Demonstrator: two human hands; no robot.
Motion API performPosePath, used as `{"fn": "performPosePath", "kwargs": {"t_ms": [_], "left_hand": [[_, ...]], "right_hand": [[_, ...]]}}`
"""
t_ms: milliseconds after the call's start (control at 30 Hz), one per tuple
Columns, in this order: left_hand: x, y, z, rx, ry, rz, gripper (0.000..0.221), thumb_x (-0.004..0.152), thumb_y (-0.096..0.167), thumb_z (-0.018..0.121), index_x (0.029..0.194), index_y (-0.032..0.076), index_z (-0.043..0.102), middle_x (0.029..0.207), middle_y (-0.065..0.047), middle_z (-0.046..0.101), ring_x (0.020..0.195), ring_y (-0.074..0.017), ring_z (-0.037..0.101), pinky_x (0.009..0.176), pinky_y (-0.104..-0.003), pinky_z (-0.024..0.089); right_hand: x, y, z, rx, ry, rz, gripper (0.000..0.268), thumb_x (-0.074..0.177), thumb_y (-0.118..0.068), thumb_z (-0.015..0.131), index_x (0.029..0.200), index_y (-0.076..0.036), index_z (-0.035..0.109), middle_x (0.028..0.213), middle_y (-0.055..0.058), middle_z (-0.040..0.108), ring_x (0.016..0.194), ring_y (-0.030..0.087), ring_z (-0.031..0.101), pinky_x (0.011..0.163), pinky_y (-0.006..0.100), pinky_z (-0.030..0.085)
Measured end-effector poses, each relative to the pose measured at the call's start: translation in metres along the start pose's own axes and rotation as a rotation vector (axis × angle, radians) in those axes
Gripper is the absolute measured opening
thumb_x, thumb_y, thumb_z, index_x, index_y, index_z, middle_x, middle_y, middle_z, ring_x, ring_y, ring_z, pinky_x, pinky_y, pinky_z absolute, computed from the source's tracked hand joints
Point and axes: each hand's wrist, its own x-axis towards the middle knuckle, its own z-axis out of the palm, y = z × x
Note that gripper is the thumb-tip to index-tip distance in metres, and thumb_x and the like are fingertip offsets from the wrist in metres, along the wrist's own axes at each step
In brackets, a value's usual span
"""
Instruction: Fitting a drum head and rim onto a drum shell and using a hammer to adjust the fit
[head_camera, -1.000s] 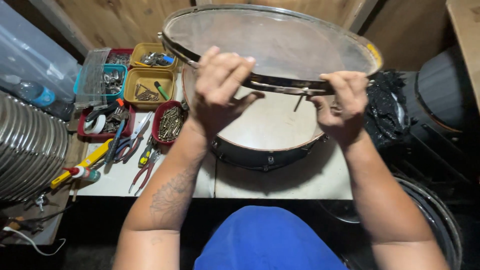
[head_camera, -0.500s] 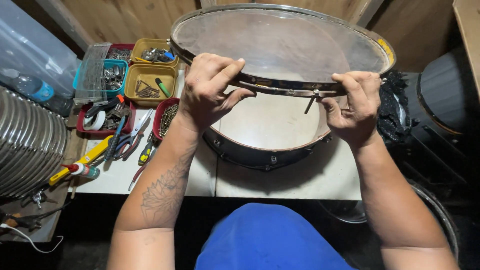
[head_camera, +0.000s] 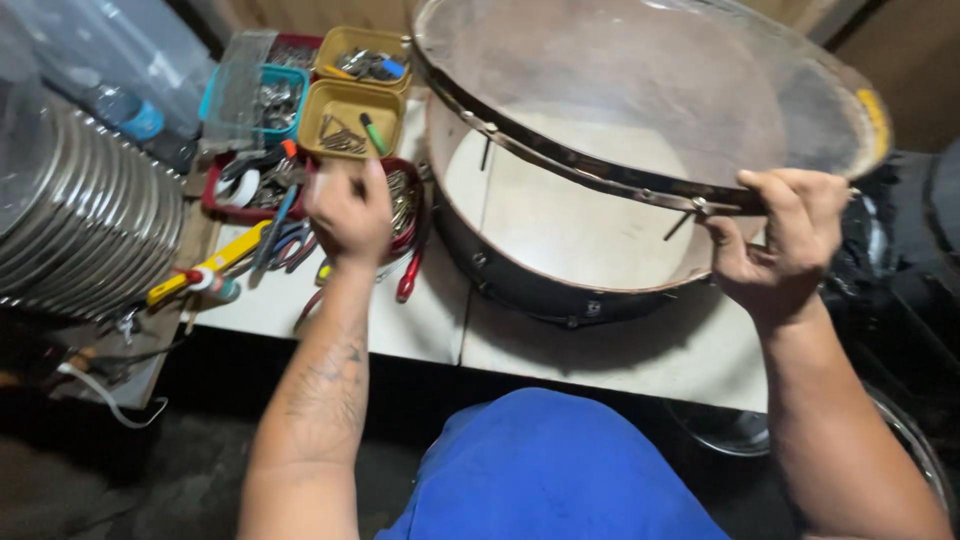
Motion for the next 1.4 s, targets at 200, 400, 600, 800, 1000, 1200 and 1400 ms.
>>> {"fn": "performPosePath", "kwargs": {"t_ms": [200, 400, 600, 800, 1000, 1200, 1400], "left_hand": [[-0.200, -0.051, 0.033, 0.181, -0.937, -0.595, 0.044, 0.091, 0.039, 0.071, 0.106, -0.003, 0.066, 0.103, -0.028, 0.064, 0.096, -0.0494, 0.062, 0.086, -0.058, 0.051], [-0.233, -0.066, 0.037, 0.350, -1.017, -0.742, 0.055, 0.096, 0.043, 0.049, 0.138, 0.009, 0.056, 0.138, -0.018, 0.054, 0.124, -0.0460, 0.050, 0.105, -0.062, 0.035], [-0.218, -0.090, 0.020, 0.324, -0.969, -0.653, 0.038, 0.097, 0.018, 0.044, 0.118, -0.004, 0.066, 0.119, -0.028, 0.063, 0.119, -0.0447, 0.052, 0.095, -0.056, 0.048], [-0.214, -0.134, -0.018, 0.560, -0.825, -0.847, 0.048, 0.087, 0.023, 0.065, 0.130, 0.003, 0.060, 0.131, -0.024, 0.055, 0.120, -0.0394, 0.048, 0.098, -0.056, 0.044], [-0.249, -0.175, -0.041, 0.564, -0.764, -0.737, 0.032, 0.086, 0.033, 0.064, 0.110, 0.013, 0.074, 0.111, -0.018, 0.065, 0.107, -0.0426, 0.057, 0.094, -0.060, 0.040], [-0.250, -0.201, -0.026, 0.498, -0.650, -0.639, 0.029, 0.087, 0.025, 0.063, 0.108, 0.007, 0.072, 0.109, -0.020, 0.065, 0.101, -0.0429, 0.056, 0.084, -0.060, 0.046], [-0.160, -0.167, -0.026, 0.272, -0.942, -0.907, 0.048, 0.101, 0.033, 0.056, 0.138, 0.004, 0.061, 0.140, -0.021, 0.058, 0.131, -0.0391, 0.047, 0.109, -0.056, 0.038]], "right_hand": [[-0.011, -0.006, 0.007, 0.012, -0.010, -0.017, 0.041, 0.108, -0.024, 0.070, 0.119, 0.016, 0.071, 0.107, 0.033, 0.064, 0.097, 0.046, 0.058, 0.097, 0.054, 0.043], [-0.023, -0.007, 0.012, 0.006, -0.034, -0.025, 0.037, 0.106, -0.019, 0.078, 0.117, 0.015, 0.072, 0.106, 0.031, 0.064, 0.095, 0.045, 0.060, 0.098, 0.054, 0.043], [-0.035, -0.007, 0.013, -0.020, -0.048, -0.008, 0.039, 0.107, -0.023, 0.079, 0.117, 0.014, 0.075, 0.108, 0.031, 0.068, 0.097, 0.044, 0.061, 0.101, 0.052, 0.043], [-0.038, -0.010, 0.014, -0.037, -0.060, -0.014, 0.039, 0.108, -0.023, 0.079, 0.117, 0.015, 0.076, 0.110, 0.032, 0.069, 0.098, 0.046, 0.063, 0.100, 0.053, 0.045], [-0.048, -0.005, 0.019, -0.056, -0.056, -0.018, 0.040, 0.104, -0.023, 0.086, 0.116, 0.014, 0.078, 0.110, 0.031, 0.071, 0.100, 0.044, 0.064, 0.101, 0.052, 0.045], [-0.045, -0.013, 0.018, -0.041, -0.093, 0.014, 0.037, 0.106, -0.019, 0.085, 0.119, 0.013, 0.076, 0.112, 0.031, 0.069, 0.101, 0.046, 0.063, 0.102, 0.054, 0.046], [-0.049, -0.014, 0.020, -0.084, -0.095, 0.020, 0.044, 0.105, -0.027, 0.085, 0.120, 0.013, 0.078, 0.110, 0.029, 0.068, 0.100, 0.045, 0.064, 0.106, 0.056, 0.049]]}}
